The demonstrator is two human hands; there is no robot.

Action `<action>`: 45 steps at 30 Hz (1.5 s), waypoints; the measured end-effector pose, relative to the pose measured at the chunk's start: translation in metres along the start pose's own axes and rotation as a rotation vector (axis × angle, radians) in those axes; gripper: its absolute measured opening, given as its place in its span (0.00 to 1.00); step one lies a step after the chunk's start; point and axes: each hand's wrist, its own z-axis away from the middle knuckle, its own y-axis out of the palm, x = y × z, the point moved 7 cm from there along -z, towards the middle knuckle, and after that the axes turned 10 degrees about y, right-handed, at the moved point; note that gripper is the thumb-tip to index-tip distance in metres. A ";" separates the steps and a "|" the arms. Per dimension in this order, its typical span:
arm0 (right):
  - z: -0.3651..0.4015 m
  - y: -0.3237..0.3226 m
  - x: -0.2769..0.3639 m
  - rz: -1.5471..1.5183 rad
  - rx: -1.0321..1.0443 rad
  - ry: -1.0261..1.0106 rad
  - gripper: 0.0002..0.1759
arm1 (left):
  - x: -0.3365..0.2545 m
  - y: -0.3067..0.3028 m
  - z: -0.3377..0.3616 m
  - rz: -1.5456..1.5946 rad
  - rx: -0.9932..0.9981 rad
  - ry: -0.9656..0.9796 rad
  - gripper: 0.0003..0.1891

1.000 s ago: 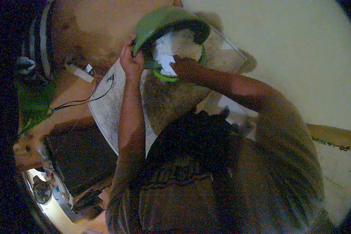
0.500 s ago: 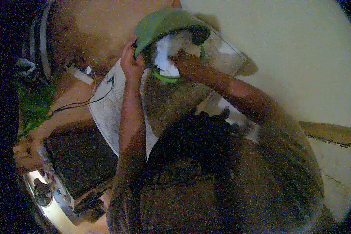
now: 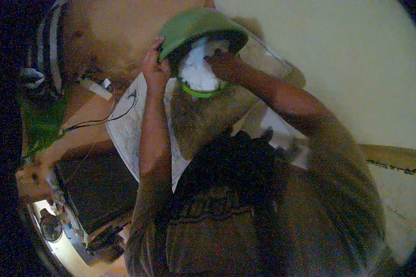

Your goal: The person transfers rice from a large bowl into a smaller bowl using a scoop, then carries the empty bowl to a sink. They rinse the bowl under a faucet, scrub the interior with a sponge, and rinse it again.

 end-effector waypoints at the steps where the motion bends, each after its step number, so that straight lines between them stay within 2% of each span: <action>1: -0.007 -0.001 0.004 -0.018 -0.025 0.000 0.19 | 0.000 -0.002 0.001 0.002 0.006 0.006 0.16; 2: -0.014 -0.003 0.017 -0.026 -0.021 0.001 0.19 | 0.003 -0.003 0.003 0.001 0.013 0.001 0.16; 4: -0.025 -0.012 0.030 -0.187 0.056 0.128 0.18 | 0.004 -0.001 -0.001 0.061 0.005 -0.028 0.13; 5: -0.028 0.017 0.033 -0.182 0.099 0.043 0.18 | 0.007 0.000 -0.001 0.065 0.008 -0.021 0.13; 7: -0.015 0.032 0.039 -0.174 0.110 0.085 0.18 | 0.011 -0.001 0.002 0.005 0.023 0.013 0.12; 10: 0.004 0.035 0.038 -0.151 0.211 0.095 0.18 | 0.008 -0.004 0.006 0.006 0.011 -0.006 0.11; 12: 0.004 0.021 0.041 -0.097 0.172 0.026 0.17 | 0.011 -0.005 0.003 0.009 0.016 0.017 0.11; 15: -0.015 0.003 0.044 -0.143 0.134 0.045 0.19 | 0.007 -0.004 -0.002 0.015 0.014 0.035 0.10; 18: -0.022 0.031 0.052 -0.066 0.248 0.027 0.19 | 0.003 0.000 -0.007 0.021 0.038 0.039 0.09; 19: -0.018 0.063 0.036 -0.277 0.205 0.244 0.18 | 0.003 0.001 -0.007 0.015 0.054 0.046 0.09; 23: 0.004 0.032 0.051 -0.159 0.343 0.098 0.19 | 0.014 -0.003 -0.006 0.019 0.059 0.014 0.09; 26: -0.002 0.008 0.044 -0.116 0.262 0.042 0.22 | 0.008 0.001 -0.011 0.031 0.071 0.022 0.11; 28: -0.030 -0.007 0.017 -0.073 0.072 0.151 0.24 | 0.005 0.003 -0.019 0.033 0.107 0.039 0.12; 29: -0.039 -0.001 0.007 -0.071 0.069 0.154 0.24 | 0.005 0.001 -0.020 0.036 0.106 0.043 0.12; 31: -0.041 0.037 -0.002 0.190 0.199 0.030 0.24 | 0.005 -0.002 -0.022 0.040 0.114 0.104 0.13; 32: -0.035 0.056 -0.005 0.190 0.197 0.036 0.24 | 0.006 0.000 -0.025 0.044 0.115 0.108 0.13; 34: -0.019 0.068 -0.005 -0.048 -0.061 0.025 0.24 | 0.006 0.002 -0.027 0.016 0.134 0.097 0.13; 35: -0.008 0.058 0.004 -0.054 -0.052 0.028 0.24 | 0.005 0.003 -0.022 0.021 0.142 0.089 0.13; 37: -0.003 0.033 0.004 -0.100 0.204 0.227 0.25 | 0.009 0.006 -0.027 -0.005 0.177 0.087 0.13; 38: -0.010 0.032 -0.002 -0.094 0.191 0.219 0.25 | 0.012 0.007 -0.031 -0.015 0.167 0.095 0.13; 40: -0.017 0.037 -0.002 0.073 0.172 0.016 0.25 | 0.006 0.007 -0.028 0.006 0.149 0.176 0.13; 43: -0.044 0.023 -0.002 -0.088 0.049 0.115 0.25 | 0.001 0.008 -0.032 -0.021 0.162 0.167 0.13; 44: -0.046 0.036 -0.002 -0.091 0.053 0.119 0.25 | 0.001 0.009 -0.033 -0.017 0.166 0.165 0.13; 45: -0.044 0.058 0.000 -0.142 0.058 0.106 0.21 | 0.001 0.010 -0.035 -0.014 0.178 0.174 0.13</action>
